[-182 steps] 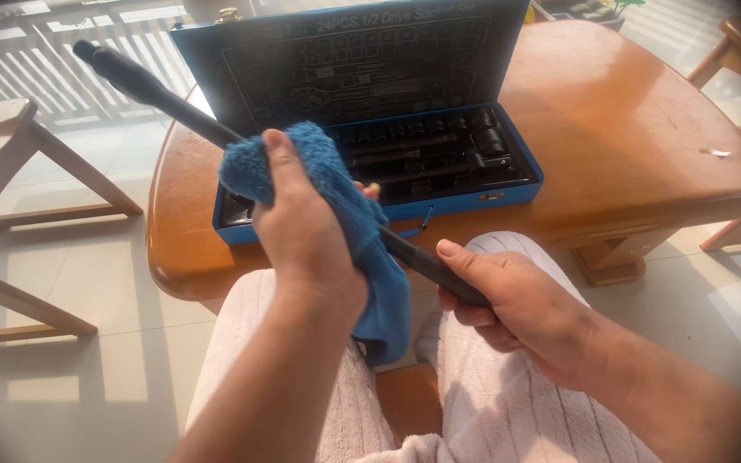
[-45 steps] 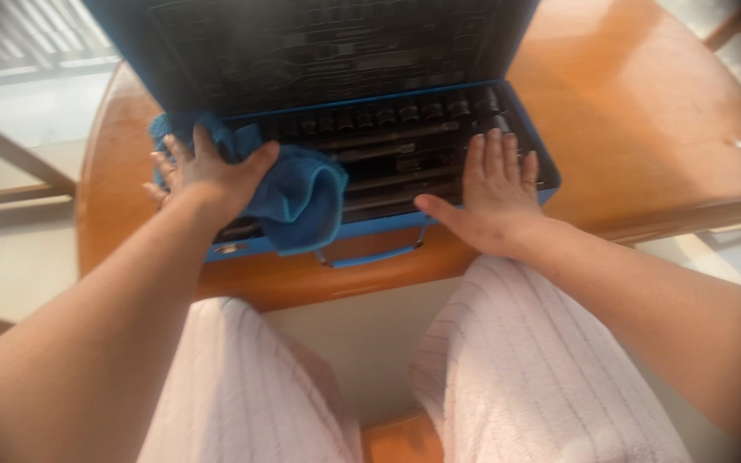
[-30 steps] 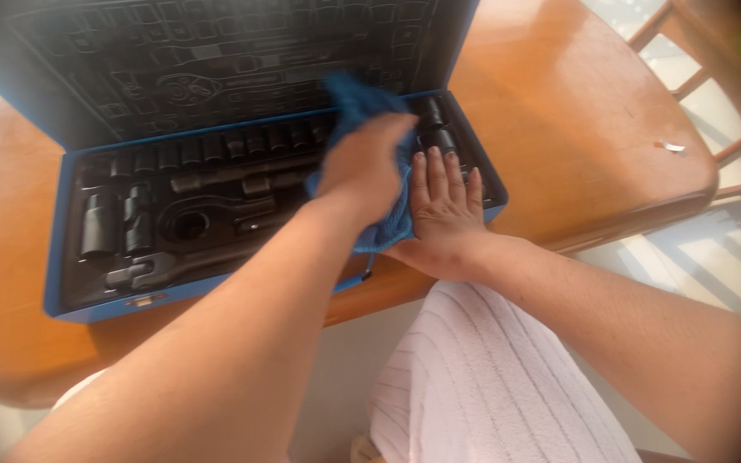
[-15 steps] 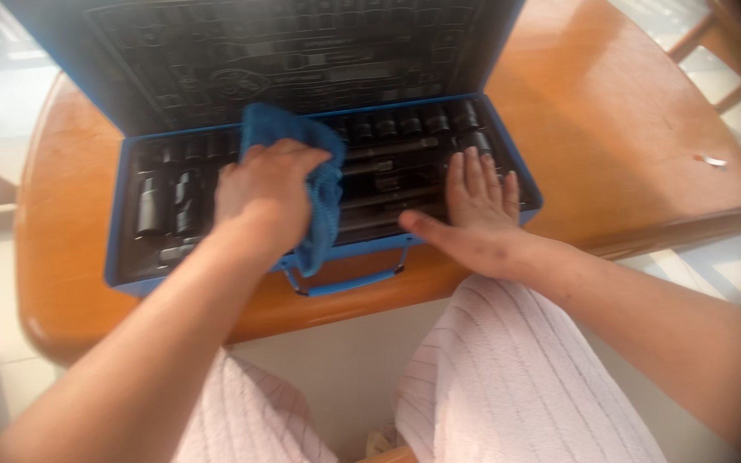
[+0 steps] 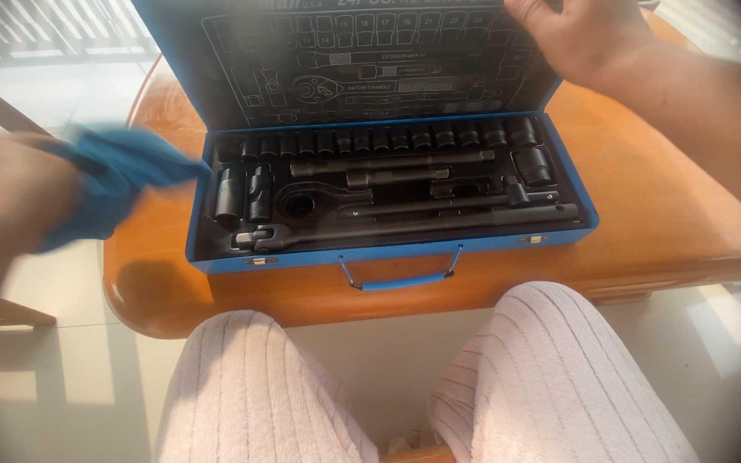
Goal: The person wipes multiple metal tools from a blue toolbox with a blue cloth, then places them back into the toolbox and closes it.
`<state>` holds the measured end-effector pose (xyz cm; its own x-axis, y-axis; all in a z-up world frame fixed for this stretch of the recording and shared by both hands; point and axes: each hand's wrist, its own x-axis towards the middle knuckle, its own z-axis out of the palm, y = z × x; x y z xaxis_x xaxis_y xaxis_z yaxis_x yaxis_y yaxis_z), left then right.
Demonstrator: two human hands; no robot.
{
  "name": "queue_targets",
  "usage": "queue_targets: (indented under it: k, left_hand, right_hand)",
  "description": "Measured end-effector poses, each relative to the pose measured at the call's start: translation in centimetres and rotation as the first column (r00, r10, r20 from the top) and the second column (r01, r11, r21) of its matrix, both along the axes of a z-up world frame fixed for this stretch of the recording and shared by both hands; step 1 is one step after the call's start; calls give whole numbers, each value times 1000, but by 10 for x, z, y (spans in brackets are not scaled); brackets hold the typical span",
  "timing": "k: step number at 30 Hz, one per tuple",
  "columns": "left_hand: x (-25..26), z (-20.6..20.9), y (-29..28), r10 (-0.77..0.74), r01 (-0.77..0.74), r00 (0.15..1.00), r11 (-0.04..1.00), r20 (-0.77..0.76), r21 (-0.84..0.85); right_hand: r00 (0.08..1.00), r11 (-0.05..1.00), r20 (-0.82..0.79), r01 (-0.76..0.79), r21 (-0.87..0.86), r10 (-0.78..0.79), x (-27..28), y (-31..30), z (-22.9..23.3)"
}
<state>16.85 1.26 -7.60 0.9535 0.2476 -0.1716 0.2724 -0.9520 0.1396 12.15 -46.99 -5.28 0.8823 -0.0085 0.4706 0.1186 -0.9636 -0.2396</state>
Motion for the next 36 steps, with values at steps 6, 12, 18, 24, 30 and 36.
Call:
queue_targets:
  k: [6, 12, 18, 24, 30, 36]
  left_hand:
    - [43, -1, 4, 245, -167, 967, 820, 71, -548]
    - [46, -13, -11, 396, -271, 917, 541, -43, -796]
    - [-8, -9, -7, 323, -73, 942, 451, 87, -889]
    - [-35, -13, -23, 210, -249, 955, 187, -209, -950]
    - [-50, -39, -24, 208, -84, 977, 556, 41, -827]
    - [-61, -46, -29, 198, -189, 975, 493, -102, -849]
  right_hand:
    - [992, 999, 120, -35, -7, 35, -4, -3, -2]
    - [990, 995, 131, -42, -93, 54, -39, -4, 2]
    - [969, 986, 204, -115, -120, 138, -110, 18, -8]
    - [994, 992, 106, 36, -119, -23, -155, 42, -50]
    - [988, 971, 105, 135, -196, -116, -165, 47, -84]
    - [988, 985, 50, 147, -86, -143, -166, 48, -95]
